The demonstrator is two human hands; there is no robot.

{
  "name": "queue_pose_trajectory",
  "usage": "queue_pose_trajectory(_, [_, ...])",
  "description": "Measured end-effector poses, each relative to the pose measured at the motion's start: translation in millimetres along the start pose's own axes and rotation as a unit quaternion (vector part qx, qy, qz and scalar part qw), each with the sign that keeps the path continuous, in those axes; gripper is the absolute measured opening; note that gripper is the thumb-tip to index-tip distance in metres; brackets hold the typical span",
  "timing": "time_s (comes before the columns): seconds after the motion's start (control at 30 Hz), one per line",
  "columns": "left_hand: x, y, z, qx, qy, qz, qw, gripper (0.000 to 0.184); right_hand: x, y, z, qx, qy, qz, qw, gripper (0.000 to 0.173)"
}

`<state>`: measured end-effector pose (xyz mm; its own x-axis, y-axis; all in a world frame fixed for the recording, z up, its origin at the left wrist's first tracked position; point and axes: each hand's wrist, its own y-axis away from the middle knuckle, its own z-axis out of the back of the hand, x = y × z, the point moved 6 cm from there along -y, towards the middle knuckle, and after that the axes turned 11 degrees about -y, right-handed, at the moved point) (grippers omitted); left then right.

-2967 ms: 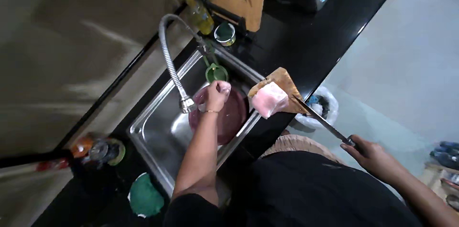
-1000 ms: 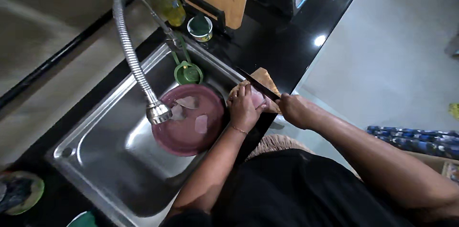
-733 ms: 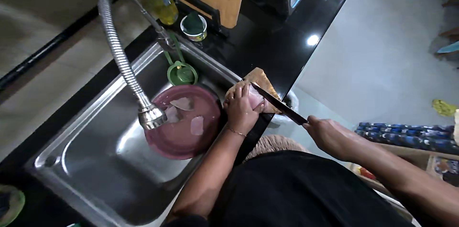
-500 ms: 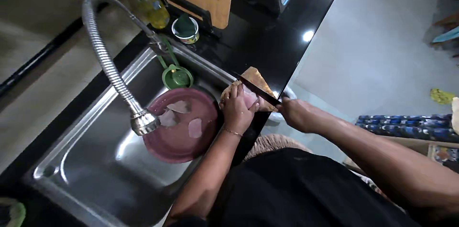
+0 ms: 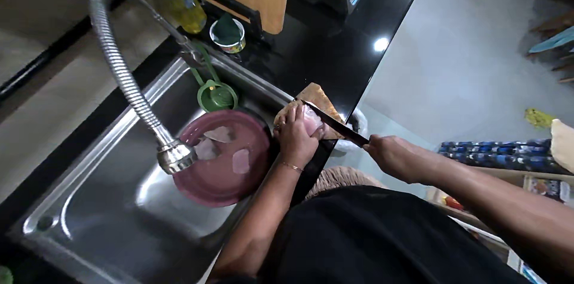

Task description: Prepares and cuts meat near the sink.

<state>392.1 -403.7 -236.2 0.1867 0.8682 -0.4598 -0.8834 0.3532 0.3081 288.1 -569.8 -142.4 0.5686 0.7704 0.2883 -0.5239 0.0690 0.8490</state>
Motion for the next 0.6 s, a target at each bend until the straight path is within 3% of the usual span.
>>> queue_pose_trajectory(0.13, [-0.1,0.0,-0.1,-0.023,-0.008,-0.011,1.0,0.082,21.7,-28.6,3.5,0.012,0.012,0.012,1.0,0.047])
queue_pose_trajectory(0.3, [-0.4,-0.1,-1.2,-0.038,-0.018,-0.019,0.999,0.081,39.3,-63.4,1.4,-0.021,-0.001,0.034,0.999,0.04])
queue_pose_trajectory(0.6, [3.9,0.4,-7.9,-0.028,0.05,-0.001,0.998,0.084,-5.8,-9.9,-2.7,0.016,0.008,0.003,1.0,0.045])
